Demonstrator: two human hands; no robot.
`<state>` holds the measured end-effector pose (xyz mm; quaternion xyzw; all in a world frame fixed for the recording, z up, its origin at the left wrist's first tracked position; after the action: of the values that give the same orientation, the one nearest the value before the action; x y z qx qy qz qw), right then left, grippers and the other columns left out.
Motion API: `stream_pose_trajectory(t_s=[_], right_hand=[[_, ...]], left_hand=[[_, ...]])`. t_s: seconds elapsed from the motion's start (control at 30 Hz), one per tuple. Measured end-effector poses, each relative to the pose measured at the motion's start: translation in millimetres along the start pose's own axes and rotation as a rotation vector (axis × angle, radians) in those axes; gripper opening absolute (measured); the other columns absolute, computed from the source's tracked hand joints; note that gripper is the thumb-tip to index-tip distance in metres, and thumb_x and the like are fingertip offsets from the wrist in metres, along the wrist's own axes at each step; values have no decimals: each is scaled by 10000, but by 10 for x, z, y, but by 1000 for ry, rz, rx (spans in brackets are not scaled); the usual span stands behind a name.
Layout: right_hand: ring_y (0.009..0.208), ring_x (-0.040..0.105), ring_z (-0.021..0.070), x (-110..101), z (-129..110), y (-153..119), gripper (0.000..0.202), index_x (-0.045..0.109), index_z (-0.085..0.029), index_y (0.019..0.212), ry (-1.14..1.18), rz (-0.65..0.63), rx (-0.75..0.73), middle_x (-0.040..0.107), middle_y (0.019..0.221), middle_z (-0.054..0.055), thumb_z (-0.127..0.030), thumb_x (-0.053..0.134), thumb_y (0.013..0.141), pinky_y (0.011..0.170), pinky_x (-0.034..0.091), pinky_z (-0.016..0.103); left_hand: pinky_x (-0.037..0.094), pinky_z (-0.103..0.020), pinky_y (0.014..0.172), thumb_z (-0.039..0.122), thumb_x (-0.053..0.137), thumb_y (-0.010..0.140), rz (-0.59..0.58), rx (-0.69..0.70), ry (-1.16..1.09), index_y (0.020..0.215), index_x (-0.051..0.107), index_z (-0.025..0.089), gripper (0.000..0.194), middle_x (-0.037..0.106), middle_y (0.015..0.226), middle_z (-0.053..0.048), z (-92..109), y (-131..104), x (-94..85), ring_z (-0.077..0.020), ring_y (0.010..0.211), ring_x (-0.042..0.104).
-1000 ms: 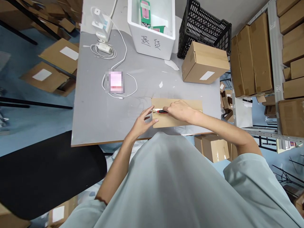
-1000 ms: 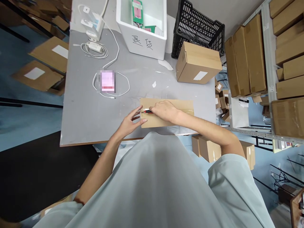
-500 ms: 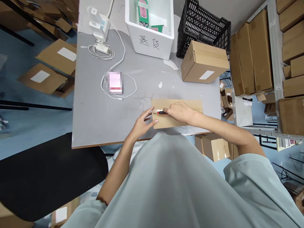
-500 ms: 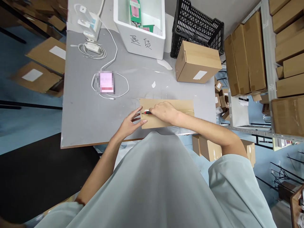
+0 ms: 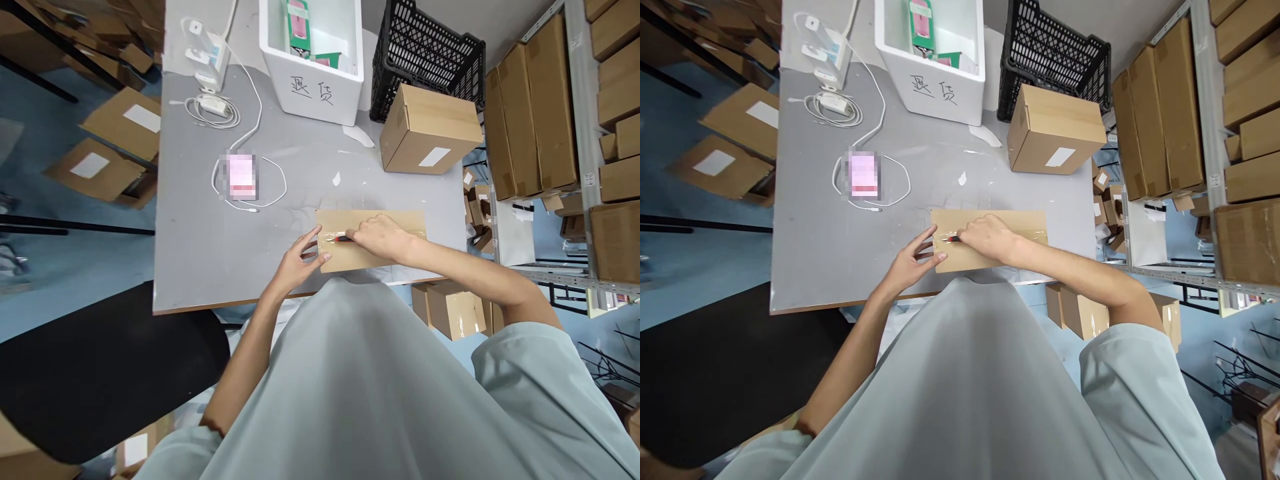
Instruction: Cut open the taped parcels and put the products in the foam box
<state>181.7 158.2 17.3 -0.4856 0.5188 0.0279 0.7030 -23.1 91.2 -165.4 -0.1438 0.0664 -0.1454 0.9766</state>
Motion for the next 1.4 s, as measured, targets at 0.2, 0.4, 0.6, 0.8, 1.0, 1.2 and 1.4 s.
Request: stream_pose_trajectory(t_s=[0.2,0.4,0.6,0.8,1.0,1.2,1.4], right_hand=[[1089,853,289,176,272,-292,440,758,-164,1485,-11,-54,107,886,1130,178,-38,530,1131,787,478,335],[1057,852,295,567,869,-960,434,773,-195,1487,-40,-135,319,883,1128,189,-73,518,1157,769,419,345],[1055,817,297,1058,1307,-1441,378,718,-286,1545,26,-88,415,864,1269,150,-381,544,1222,752,376,343],[1084,792,306,1501,1628,-1738,353,744,-303,1495,166,-38,499,858,1326,121,-391,552,1212,775,386,348],[1089,772,299,2015,2003,-1935,302,799,-308,1395,378,136,560,863,1290,104,-386,620,1164,803,406,334],[773,668,220,2984,1969,-1309,271,729,-188,924,1318,530,890,739,764,40,-442,750,1014,741,463,310],[721,620,191,3266,1206,-241,442,605,-237,816,1767,604,915,622,630,-21,-643,729,939,673,504,285]], left_hand=[[656,-549,1170,806,861,853,23,-32,-33,1755,524,325,1077,455,1848,-147,7,0,8,-433,1582,601],[692,-536,1110,808,884,833,27,-58,-18,1766,513,337,1109,455,1846,-155,15,10,-11,-459,1590,590],[680,-604,1120,827,882,820,63,-94,45,1761,520,357,1113,507,1816,-133,-47,8,-6,-474,1571,609],[640,-672,1161,843,945,720,109,-111,66,1734,543,401,1176,511,1816,-75,18,11,34,-466,1527,648],[643,-644,1172,837,846,831,112,-141,160,1774,478,406,1100,490,1831,-84,46,9,-32,-446,1518,658],[289,-764,1402,670,675,1023,316,-4,596,1725,558,192,858,313,1900,-217,413,124,280,-518,1749,310],[30,-688,1459,577,443,1147,341,131,684,1830,267,45,884,123,1934,-279,505,345,876,-434,1823,2]])
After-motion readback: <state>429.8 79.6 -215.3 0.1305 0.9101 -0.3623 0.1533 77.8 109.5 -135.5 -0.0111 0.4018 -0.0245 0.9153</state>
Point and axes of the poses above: each hand's wrist, its own y-axis towards the middle knuckle, its own x-axis out of the palm, z = x × y, the point moved 3 cm from there along y, towards the middle knuckle
